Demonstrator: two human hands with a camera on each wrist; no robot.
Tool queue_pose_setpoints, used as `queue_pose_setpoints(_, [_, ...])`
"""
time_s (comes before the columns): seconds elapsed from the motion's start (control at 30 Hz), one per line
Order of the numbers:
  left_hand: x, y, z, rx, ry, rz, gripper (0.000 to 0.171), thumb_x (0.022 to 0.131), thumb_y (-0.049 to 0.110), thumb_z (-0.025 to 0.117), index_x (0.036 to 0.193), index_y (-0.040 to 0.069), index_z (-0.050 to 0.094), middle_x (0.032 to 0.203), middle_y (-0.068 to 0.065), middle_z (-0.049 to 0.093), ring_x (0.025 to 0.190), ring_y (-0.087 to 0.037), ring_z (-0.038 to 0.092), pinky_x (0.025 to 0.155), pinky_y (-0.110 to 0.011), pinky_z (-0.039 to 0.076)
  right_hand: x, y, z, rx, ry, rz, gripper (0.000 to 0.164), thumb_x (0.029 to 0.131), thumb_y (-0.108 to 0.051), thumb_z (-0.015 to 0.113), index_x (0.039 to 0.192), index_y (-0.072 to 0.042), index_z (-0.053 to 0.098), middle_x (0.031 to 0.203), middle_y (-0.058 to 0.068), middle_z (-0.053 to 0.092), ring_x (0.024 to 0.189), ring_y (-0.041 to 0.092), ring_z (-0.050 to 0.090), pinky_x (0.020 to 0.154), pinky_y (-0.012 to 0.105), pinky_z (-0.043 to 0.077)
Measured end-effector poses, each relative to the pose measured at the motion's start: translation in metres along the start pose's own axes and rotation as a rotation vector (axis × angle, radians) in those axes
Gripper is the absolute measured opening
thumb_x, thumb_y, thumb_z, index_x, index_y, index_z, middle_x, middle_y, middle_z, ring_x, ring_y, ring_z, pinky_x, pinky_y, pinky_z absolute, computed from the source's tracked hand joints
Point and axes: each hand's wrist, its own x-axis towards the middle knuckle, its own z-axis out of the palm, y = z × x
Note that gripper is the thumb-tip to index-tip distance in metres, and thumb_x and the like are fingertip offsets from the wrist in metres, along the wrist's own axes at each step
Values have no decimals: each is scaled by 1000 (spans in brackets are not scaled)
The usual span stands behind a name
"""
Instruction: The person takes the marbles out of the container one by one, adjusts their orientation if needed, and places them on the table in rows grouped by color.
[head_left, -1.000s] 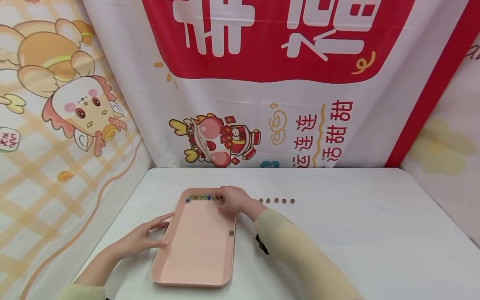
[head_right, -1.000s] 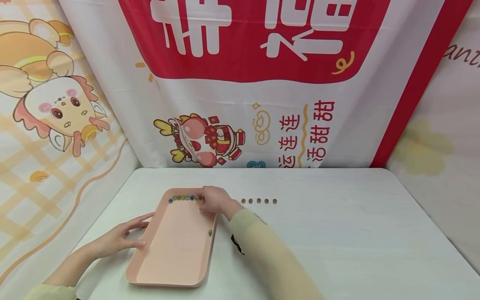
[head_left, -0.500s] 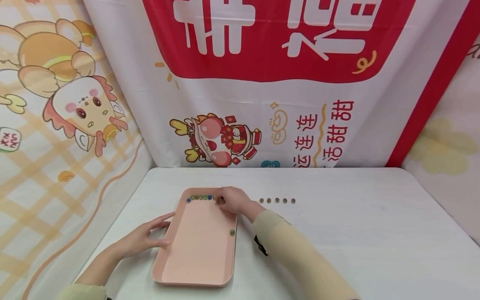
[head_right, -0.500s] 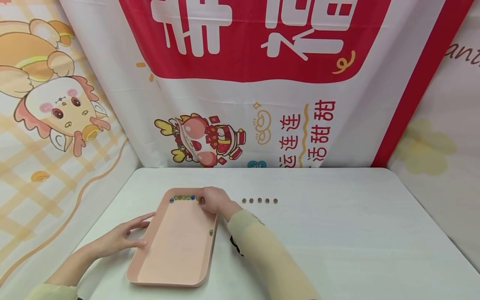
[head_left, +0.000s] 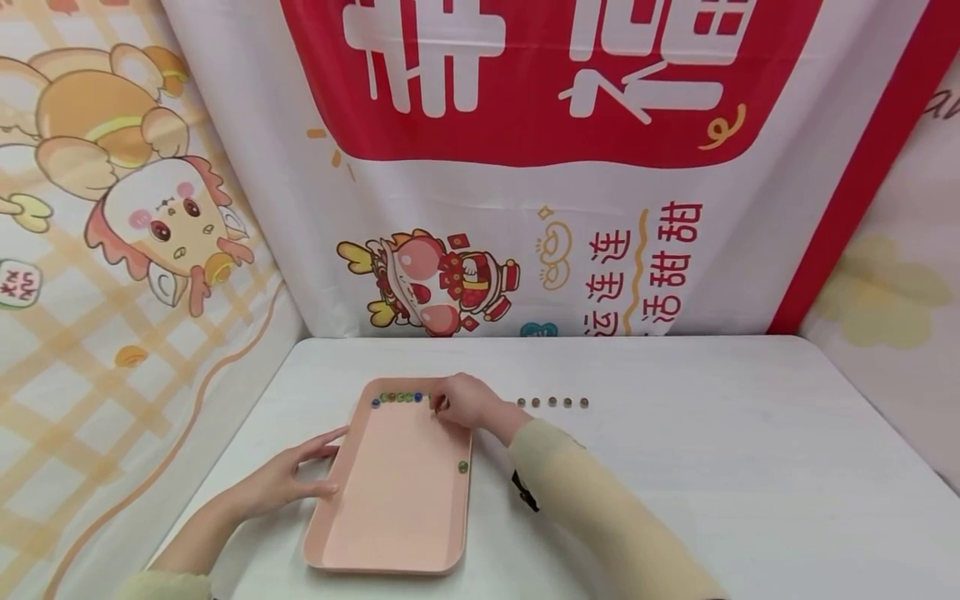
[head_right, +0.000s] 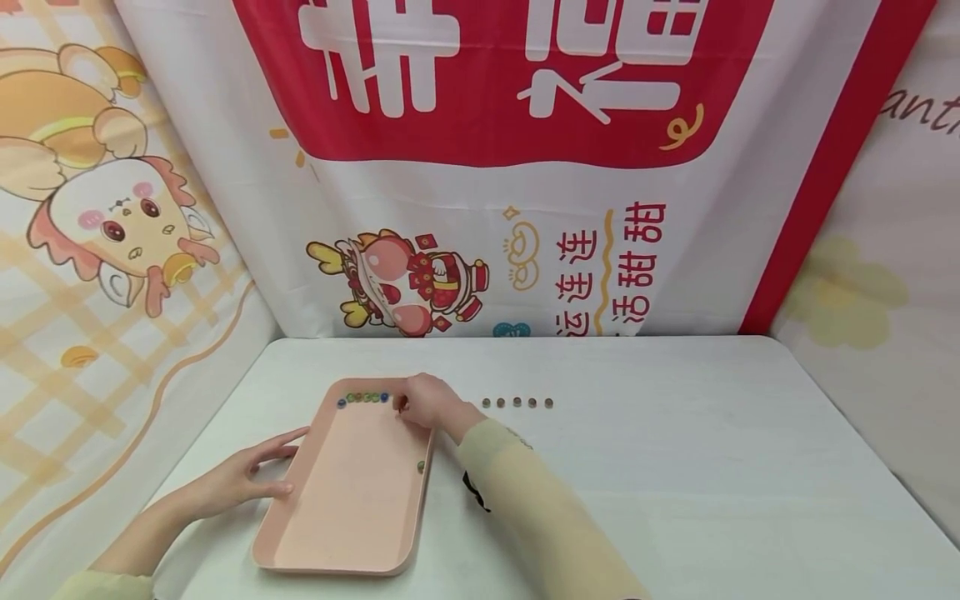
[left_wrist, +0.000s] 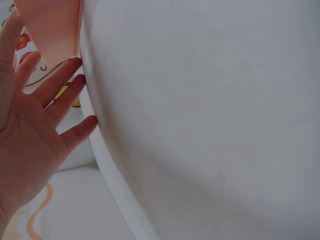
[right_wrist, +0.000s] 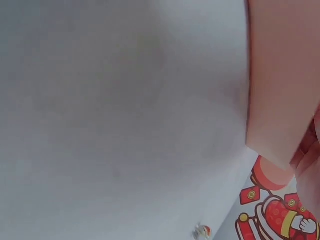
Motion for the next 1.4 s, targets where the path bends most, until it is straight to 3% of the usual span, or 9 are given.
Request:
queue_pose_setpoints(0.3, [0,-1,0,-9,-3,27,80,82,30,78,149,12,38,131,-12,59,127,-38,44,96,-12,22,-19,3,-37,67,9,-52,15,90,-10,71,104,-9,74,88,-8,64,81,11,57,70,19,49])
queue_pose_setpoints(0.43, [0,-1,0,-9,0,-8,81,81,32,78,150,15,38,131,-11,59,129,-36,43,97,-12,21,-28,8,-49,63,5,-67,15,89,-11,72,104,-9,73,89,-7,65,83,11,58,70,20,49])
queue_pose_setpoints(0.63, [-1,-2,0,39,4,-27,81,82,33,78,150,16,38,131,-10,60,128,-34,44,103,-35,28,-46,20,-58,18,3,-99,15,90,-15,72,105,-11,73,92,-8,65,83,8,58,73,21,48])
queue_pose_setpoints(0.73, [0,-2,0,61,0,-26,81,82,34,77,150,17,38,131,-8,60,128,-31,45,103,-38,29,-58,28,-63,7,5,-111,15,90,-16,72,105,-12,73,92,-9,65,83,7,58,74,22,48])
queue_pose_setpoints(0.97, [1,-3,1,50,-3,-25,81,82,35,77,150,18,38,131,-7,60,127,-26,47,101,-23,27,-86,49,-79,18,19,-130,11,89,-14,73,99,-18,73,91,-11,65,82,7,59,77,30,51])
queue_pose_setpoints(1.13, [1,-2,0,54,-3,-41,82,82,36,77,151,18,37,131,-6,60,127,-29,46,102,-28,29,-104,62,-88,45,39,-160,11,88,-11,73,98,-17,74,91,-9,66,82,8,60,81,39,51])
queue_pose_setpoints(1.2, [0,-2,0,55,-4,-39,82,82,35,77,151,17,37,131,-8,60,127,-30,46,102,-30,29,-111,67,-91,51,47,-170,11,88,-11,73,98,-16,74,91,-9,66,82,8,60,81,40,51])
queue_pose_setpoints(1.4, [2,-2,1,48,-4,-25,82,82,34,77,150,16,38,130,-8,60,127,-28,46,98,-16,25,-134,82,-98,63,90,-176,12,88,-11,73,99,-16,73,92,-11,66,82,7,60,79,38,52])
